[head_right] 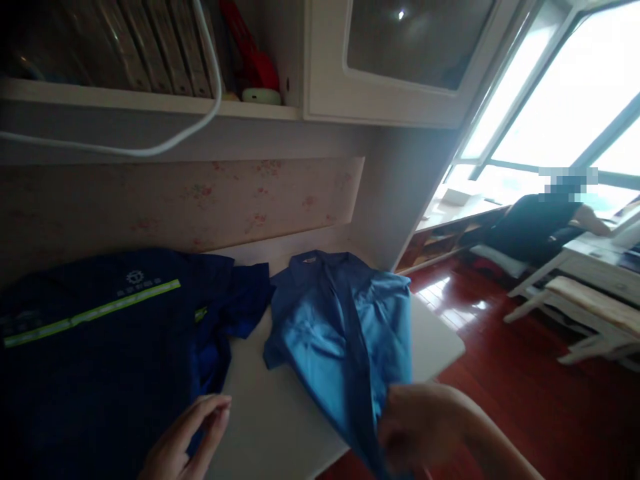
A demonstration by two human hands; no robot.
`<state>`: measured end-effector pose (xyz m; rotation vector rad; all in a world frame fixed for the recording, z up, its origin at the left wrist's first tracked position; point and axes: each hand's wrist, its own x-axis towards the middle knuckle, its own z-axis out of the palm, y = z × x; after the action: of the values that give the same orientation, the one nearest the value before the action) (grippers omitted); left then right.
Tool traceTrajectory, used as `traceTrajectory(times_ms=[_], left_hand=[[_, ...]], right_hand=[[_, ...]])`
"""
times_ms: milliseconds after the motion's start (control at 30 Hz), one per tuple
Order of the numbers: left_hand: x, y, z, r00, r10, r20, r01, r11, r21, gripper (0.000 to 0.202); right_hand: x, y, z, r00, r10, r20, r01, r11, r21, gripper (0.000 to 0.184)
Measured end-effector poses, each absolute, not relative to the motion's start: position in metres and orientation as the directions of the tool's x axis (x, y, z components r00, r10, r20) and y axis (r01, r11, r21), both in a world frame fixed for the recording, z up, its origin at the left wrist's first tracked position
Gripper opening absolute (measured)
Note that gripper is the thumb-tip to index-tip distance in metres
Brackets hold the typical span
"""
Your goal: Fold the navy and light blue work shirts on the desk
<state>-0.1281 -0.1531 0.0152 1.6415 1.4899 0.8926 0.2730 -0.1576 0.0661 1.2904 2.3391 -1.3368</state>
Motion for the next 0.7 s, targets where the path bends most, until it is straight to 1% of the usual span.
traceTrajectory(times_ms=[33,67,133,167,200,233,267,300,333,367,400,433,467,500,533,567,600,633,700], left_hand=[[-0.112,-0.144,0.022,0.125,0.992,0.004,0.473,-0.063,0.879,0.025],[-0.098,-0.134,0.026,0.159,0.987,0.002,0.467,-0.077,0.881,0.026],[-0.073,-0.115,0.027,0.217,0.975,0.036,0.473,-0.137,0.87,0.028],[-0.062,-0.106,0.023,0.244,0.967,0.066,0.489,-0.182,0.853,0.029],[-0.052,-0.097,0.018,0.268,0.958,0.102,0.514,-0.231,0.826,0.03],[-0.041,-0.09,0.011,0.296,0.946,0.131,0.546,-0.28,0.789,0.032],[-0.031,-0.085,0.003,0.333,0.931,0.146,0.583,-0.325,0.745,0.034],[-0.022,-0.082,-0.004,0.382,0.913,0.144,0.621,-0.368,0.692,0.038],[-0.013,-0.08,-0.012,0.431,0.893,0.129,0.654,-0.407,0.638,0.041],[-0.005,-0.08,-0.019,0.472,0.875,0.107,0.679,-0.438,0.589,0.042],[0.001,-0.082,-0.025,0.499,0.862,0.086,0.697,-0.459,0.551,0.038],[0.005,-0.085,-0.029,0.513,0.855,0.074,0.71,-0.471,0.524,0.031],[0.007,-0.09,-0.032,0.518,0.852,0.071,0.717,-0.478,0.507,0.027],[0.006,-0.095,-0.033,0.519,0.851,0.076,0.717,-0.482,0.504,0.028],[0.001,-0.101,-0.032,0.519,0.851,0.083,0.707,-0.481,0.518,0.03],[-0.006,-0.107,-0.028,0.521,0.849,0.083,0.686,-0.474,0.552,0.031],[-0.017,-0.114,-0.022,0.524,0.849,0.064,0.655,-0.45,0.607,0.029],[-0.029,-0.12,-0.015,0.528,0.849,0.008,0.621,-0.393,0.679,0.028],[-0.055,-0.131,0.003,0.565,0.8,-0.203,0.566,-0.197,0.8,0.033]], right_hand=[[0.286,-0.174,0.064,-0.639,0.567,-0.519,0.706,0.165,-0.689,0.016],[0.298,-0.184,0.06,-0.641,0.564,-0.52,0.682,0.11,-0.723,0.02],[0.315,-0.182,0.052,-0.602,0.616,-0.508,0.67,0.043,-0.741,0.033],[0.321,-0.171,0.048,-0.552,0.684,-0.476,0.671,0.026,-0.741,0.039],[0.325,-0.156,0.044,-0.46,0.786,-0.413,0.678,0.011,-0.735,0.043],[0.328,-0.136,0.039,-0.317,0.895,-0.312,0.695,-0.004,-0.719,0.045],[0.33,-0.115,0.034,-0.129,0.977,-0.171,0.728,-0.024,-0.685,0.046],[0.33,-0.093,0.028,0.036,0.999,-0.023,0.789,-0.042,-0.613,0.047],[0.329,-0.073,0.022,0.124,0.99,0.071,0.857,-0.07,-0.51,0.053],[0.328,-0.055,0.016,0.145,0.984,0.1,0.911,-0.094,-0.401,0.061],[0.325,-0.042,0.011,0.123,0.99,0.069,0.947,-0.096,-0.307,0.064],[0.321,-0.033,0.006,0.086,0.996,0.005,0.966,-0.082,-0.244,0.059],[0.318,-0.028,0.002,0.048,0.997,-0.059,0.975,-0.06,-0.215,0.048],[0.316,-0.028,0.001,0.01,0.995,-0.101,0.978,-0.031,-0.208,0.035],[0.316,-0.031,0.002,-0.03,0.993,-0.118,0.976,0.004,-0.219,0.028],[0.318,-0.038,0.005,-0.063,0.99,-0.127,0.968,0.03,-0.247,0.028],[0.324,-0.048,0.01,-0.098,0.983,-0.153,0.954,0.049,-0.294,0.034],[0.332,-0.058,0.017,-0.142,0.969,-0.205,0.929,0.059,-0.365,0.041],[0.355,-0.079,0.03,-0.257,0.902,-0.348,0.833,0.025,-0.553,0.053]])
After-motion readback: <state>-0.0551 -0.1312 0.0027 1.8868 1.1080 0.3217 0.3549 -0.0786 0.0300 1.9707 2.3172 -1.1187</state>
